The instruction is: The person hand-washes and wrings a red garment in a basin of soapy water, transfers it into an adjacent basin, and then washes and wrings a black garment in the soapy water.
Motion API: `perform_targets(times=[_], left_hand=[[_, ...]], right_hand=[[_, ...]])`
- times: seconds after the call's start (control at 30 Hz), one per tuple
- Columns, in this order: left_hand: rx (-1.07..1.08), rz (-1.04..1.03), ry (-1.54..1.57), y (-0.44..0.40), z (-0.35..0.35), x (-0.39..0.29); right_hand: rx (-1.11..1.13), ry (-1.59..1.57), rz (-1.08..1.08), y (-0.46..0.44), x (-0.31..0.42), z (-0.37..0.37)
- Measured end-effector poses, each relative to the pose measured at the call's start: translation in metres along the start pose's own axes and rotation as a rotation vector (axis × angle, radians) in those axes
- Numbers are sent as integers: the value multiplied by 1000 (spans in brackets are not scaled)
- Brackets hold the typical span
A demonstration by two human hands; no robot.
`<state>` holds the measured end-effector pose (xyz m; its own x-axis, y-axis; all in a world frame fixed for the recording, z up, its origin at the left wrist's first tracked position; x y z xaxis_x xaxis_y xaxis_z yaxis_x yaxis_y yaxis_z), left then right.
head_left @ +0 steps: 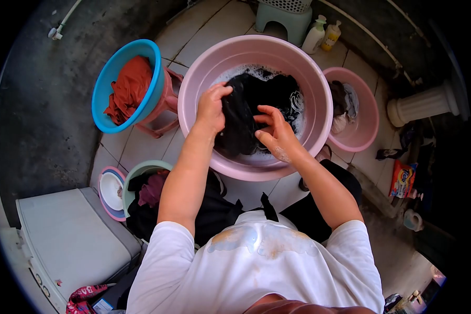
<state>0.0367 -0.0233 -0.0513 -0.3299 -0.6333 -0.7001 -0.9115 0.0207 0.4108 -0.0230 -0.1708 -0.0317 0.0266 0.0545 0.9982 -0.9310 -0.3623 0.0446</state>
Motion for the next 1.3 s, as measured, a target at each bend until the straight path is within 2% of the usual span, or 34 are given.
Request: perform_targets(times=[0.03, 0.07, 0.1, 0.13, 0.17, 0.23, 0.3, 0.37, 0.43, 0.47, 0.5, 0.57, 0.6, 0.63, 0.7, 0.73, 0.77, 0.83, 0.93, 0.97, 1.03, 1.07, 1.17, 1.3], left_hand=[[35, -48, 115, -5, 2, -13], [128, -78, 158, -7, -2, -22], [133, -83, 157, -8, -1, -23], [172, -96, 225, -1, -9, -30], [212, -108, 292, 4, -16, -35], [245, -125, 283, 6, -16, -44], [349, -131, 314, 7, -19, -55], [353, -156, 329, 0, -4, -63], [167, -217, 262, -6, 22, -70], [83, -208, 223, -8, 31, -72], [85, -204, 221, -10, 31, -74], [-99, -234, -91, -13, 45, -79], [-127, -245, -302, -13, 46, -82], [-126, -245, -302, -13, 47, -78], [-531, -799, -1620, 14, 18, -103], [-362, -1094, -1540, 29, -5, -100], [-220, -1163, -1465, 39, -27, -96], [186, -1005, -1194, 41, -57, -76], [505, -187, -861, 14, -54, -6], [532, -81, -1078, 18, -53, 9], [515, 443, -1204, 37, -31, 50], [590, 444, -1341, 27, -7, 72], [187, 787, -601, -15, 114, 139], [652, 79, -864, 5, -2, 92]], right_hand=[[-3, -2, 1, 0, -3, 2], [28, 48, -58, 0, -14, 2], [59, 98, -115, -1, -21, 1], [44, 247, -132, -2, -11, 7], [42, 246, -128, -3, -12, 10], [115, 682, -22, -4, -9, 13], [117, 717, -43, -2, -8, 20], [102, 904, 13, -4, 0, 32], [-24, 1001, 180, -8, 27, 56], [-58, 970, 147, -9, 33, 66], [-92, 940, 112, -10, 35, 74], [-143, 915, 173, -11, 40, 80], [-176, 799, 189, -11, 44, 82], [-207, 683, 203, -11, 49, 83], [-206, 628, 203, -13, 54, 78], [-167, 590, 238, -14, 58, 72], [-125, 550, 270, -14, 60, 64], [-88, 531, 341, -16, 65, 49], [30, 535, 572, -12, 83, 17], [31, 539, 571, -13, 83, 14], [24, 548, 638, -11, 88, 6], [26, 548, 674, -9, 86, -3], [265, 453, 740, 3, 73, -46], [182, 378, 722, 6, 80, -42]])
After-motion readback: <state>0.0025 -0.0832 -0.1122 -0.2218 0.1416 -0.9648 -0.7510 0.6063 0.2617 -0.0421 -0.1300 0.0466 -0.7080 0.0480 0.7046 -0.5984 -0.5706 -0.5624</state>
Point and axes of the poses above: each hand's wrist, its own y-axis away from the middle knuckle, its own z-axis out of the back of the hand, x = y × z, the point moved 9 cm from there along -y, towards the middle knuckle, and after that the axes turned 2 degrees about z, right-handed, at the moved point
